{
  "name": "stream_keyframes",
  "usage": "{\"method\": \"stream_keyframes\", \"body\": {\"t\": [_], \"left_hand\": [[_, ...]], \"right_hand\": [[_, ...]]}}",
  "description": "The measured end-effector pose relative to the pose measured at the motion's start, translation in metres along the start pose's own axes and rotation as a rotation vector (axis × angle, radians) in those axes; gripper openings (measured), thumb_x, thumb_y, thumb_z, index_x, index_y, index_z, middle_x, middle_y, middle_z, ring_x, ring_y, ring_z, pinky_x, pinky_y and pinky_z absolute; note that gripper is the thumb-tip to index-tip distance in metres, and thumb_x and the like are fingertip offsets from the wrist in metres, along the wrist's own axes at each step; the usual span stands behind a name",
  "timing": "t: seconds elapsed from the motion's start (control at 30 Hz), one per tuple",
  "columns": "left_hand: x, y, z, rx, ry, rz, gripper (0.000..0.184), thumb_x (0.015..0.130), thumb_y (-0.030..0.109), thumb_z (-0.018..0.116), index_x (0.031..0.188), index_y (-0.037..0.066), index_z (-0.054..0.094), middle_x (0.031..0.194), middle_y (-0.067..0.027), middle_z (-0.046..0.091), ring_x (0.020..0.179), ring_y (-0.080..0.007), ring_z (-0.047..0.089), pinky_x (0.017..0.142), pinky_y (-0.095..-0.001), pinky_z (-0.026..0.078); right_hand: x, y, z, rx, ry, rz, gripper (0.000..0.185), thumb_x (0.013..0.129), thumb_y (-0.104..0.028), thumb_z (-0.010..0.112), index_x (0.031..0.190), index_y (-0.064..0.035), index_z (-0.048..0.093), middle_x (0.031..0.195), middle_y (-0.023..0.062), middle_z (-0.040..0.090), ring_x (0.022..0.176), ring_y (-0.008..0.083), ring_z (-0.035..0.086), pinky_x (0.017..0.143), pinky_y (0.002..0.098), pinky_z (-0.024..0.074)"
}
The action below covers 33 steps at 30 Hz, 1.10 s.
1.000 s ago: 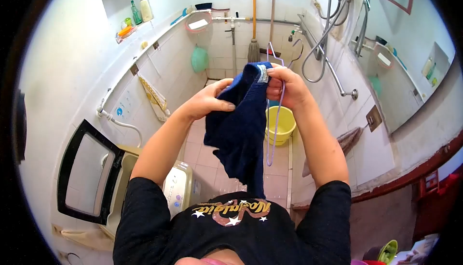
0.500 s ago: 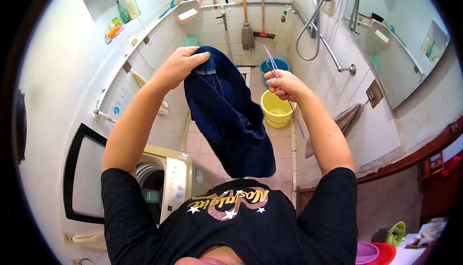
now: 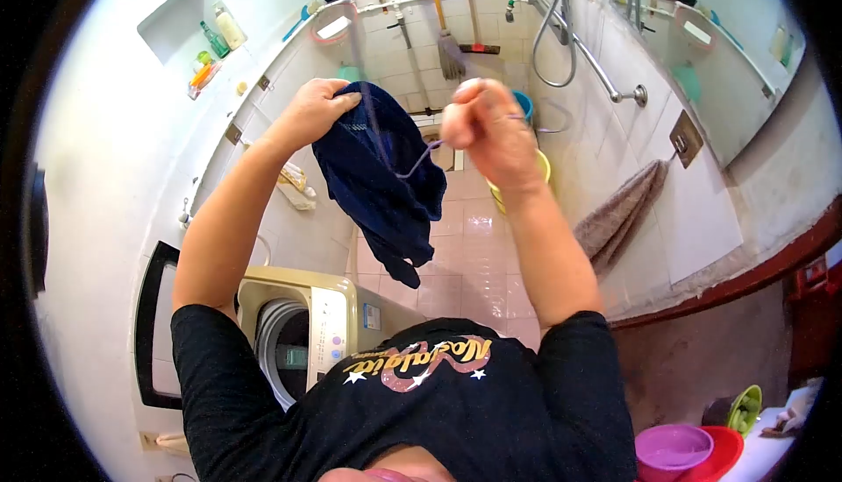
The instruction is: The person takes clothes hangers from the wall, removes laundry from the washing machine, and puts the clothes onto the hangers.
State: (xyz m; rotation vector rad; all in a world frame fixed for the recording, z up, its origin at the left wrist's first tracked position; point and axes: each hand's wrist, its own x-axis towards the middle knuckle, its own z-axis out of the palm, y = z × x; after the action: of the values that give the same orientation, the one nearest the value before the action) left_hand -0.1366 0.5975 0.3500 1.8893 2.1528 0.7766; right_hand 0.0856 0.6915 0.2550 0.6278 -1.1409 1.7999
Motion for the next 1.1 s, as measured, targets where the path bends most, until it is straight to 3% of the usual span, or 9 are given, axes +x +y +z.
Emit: {"method": "stream_keyframes", "body": {"t": [0.17, 0.3, 0.37, 0.4, 0.57, 0.67, 0.87, 1.0, 1.1], "left_hand": [[-0.013, -0.020, -0.043, -0.153, 0.149, -0.130, 0.025, 0.084, 0.019, 0.056, 0.094, -0.002, 0.064, 0.072, -0.0050, 0.064, 0.062, -0.0107, 0.056, 0.061, -0.0246, 0.046], [-0.032, -0.091, -0.068, 0.178, 0.285, -0.374, 0.025, 0.079, 0.022, 0.056, 0.091, 0.002, 0.065, 0.070, -0.0150, 0.064, 0.061, -0.0243, 0.062, 0.058, -0.0332, 0.049], [-0.035, -0.152, -0.057, 0.560, 0.380, -0.176, 0.026, 0.080, 0.024, 0.055, 0.092, 0.003, 0.065, 0.070, -0.0161, 0.064, 0.057, -0.0266, 0.062, 0.054, -0.0355, 0.049], [-0.042, -0.134, -0.049, 0.266, 0.311, -0.423, 0.025, 0.080, 0.022, 0.054, 0.093, 0.004, 0.065, 0.069, -0.0156, 0.063, 0.054, -0.0244, 0.062, 0.051, -0.0353, 0.049], [-0.027, -0.114, -0.013, -0.172, 0.355, -0.475, 0.026, 0.076, 0.019, 0.051, 0.091, 0.004, 0.065, 0.072, -0.0180, 0.063, 0.062, -0.0279, 0.063, 0.058, -0.0381, 0.050], [-0.017, -0.099, 0.009, 0.220, 0.348, -0.244, 0.028, 0.071, 0.021, 0.049, 0.086, 0.004, 0.066, 0.080, -0.0201, 0.063, 0.076, -0.0348, 0.061, 0.070, -0.0427, 0.049], [-0.018, -0.056, 0.061, 0.249, 0.300, -0.056, 0.028, 0.069, 0.025, 0.050, 0.078, 0.003, 0.065, 0.079, -0.0200, 0.062, 0.078, -0.0369, 0.059, 0.071, -0.0430, 0.047], [-0.025, -0.049, 0.085, -0.068, 0.064, -0.170, 0.044, 0.077, 0.043, 0.056, 0.093, 0.003, 0.065, 0.084, -0.0160, 0.065, 0.082, -0.0278, 0.062, 0.073, -0.0355, 0.047], [-0.034, -0.054, 0.106, -0.156, 0.119, 0.024, 0.048, 0.078, 0.041, 0.060, 0.110, 0.004, 0.057, 0.104, -0.0159, 0.061, 0.097, -0.0265, 0.058, 0.083, -0.0344, 0.044]], "right_hand": [[-0.017, 0.070, -0.014, -0.306, 0.129, 0.394, 0.030, 0.094, -0.033, 0.045, 0.093, -0.0043, 0.054, 0.058, 0.0005, 0.047, 0.053, 0.0075, 0.043, 0.049, 0.0197, 0.0344], [0.009, 0.041, 0.000, -0.605, 0.048, 0.793, 0.031, 0.092, -0.037, 0.046, 0.092, -0.0079, 0.057, 0.054, -0.0013, 0.048, 0.043, 0.0062, 0.041, 0.040, 0.0206, 0.0344], [0.048, 0.015, 0.010, -0.733, -0.067, 0.806, 0.030, 0.092, -0.035, 0.045, 0.092, -0.0080, 0.058, 0.051, -0.0028, 0.045, 0.041, 0.0048, 0.039, 0.037, 0.0191, 0.0321], [0.066, 0.007, 0.019, -0.848, -0.034, 0.840, 0.028, 0.093, -0.032, 0.044, 0.093, -0.0062, 0.056, 0.048, -0.0026, 0.041, 0.036, 0.0046, 0.035, 0.033, 0.0184, 0.0266], [0.107, -0.004, 0.039, -1.157, -0.257, 1.172, 0.025, 0.091, -0.027, 0.046, 0.088, -0.0054, 0.058, 0.047, -0.0018, 0.043, 0.034, 0.0051, 0.034, 0.033, 0.0201, 0.0271], [0.110, -0.008, 0.045, -1.266, -0.357, 1.210, 0.024, 0.090, -0.026, 0.047, 0.089, -0.0052, 0.059, 0.047, -0.0011, 0.044, 0.034, 0.0052, 0.034, 0.032, 0.0208, 0.0276], [0.085, -0.013, 0.028, -1.019, -0.165, 1.288, 0.020, 0.087, -0.020, 0.051, 0.089, -0.0019, 0.058, 0.048, 0.0002, 0.045, 0.033, 0.0051, 0.033, 0.032, 0.0207, 0.0254], [0.054, -0.018, 0.006, -0.731, 0.093, 1.321, 0.015, 0.084, -0.015, 0.057, 0.092, -0.0026, 0.059, 0.056, 0.0027, 0.050, 0.037, 0.0041, 0.031, 0.034, 0.0191, 0.0222], [0.027, -0.028, -0.006, -0.655, 0.219, 1.261, 0.014, 0.082, -0.013, 0.057, 0.091, -0.0021, 0.058, 0.065, 0.0029, 0.056, 0.043, 0.0045, 0.038, 0.036, 0.0203, 0.0271]]}}
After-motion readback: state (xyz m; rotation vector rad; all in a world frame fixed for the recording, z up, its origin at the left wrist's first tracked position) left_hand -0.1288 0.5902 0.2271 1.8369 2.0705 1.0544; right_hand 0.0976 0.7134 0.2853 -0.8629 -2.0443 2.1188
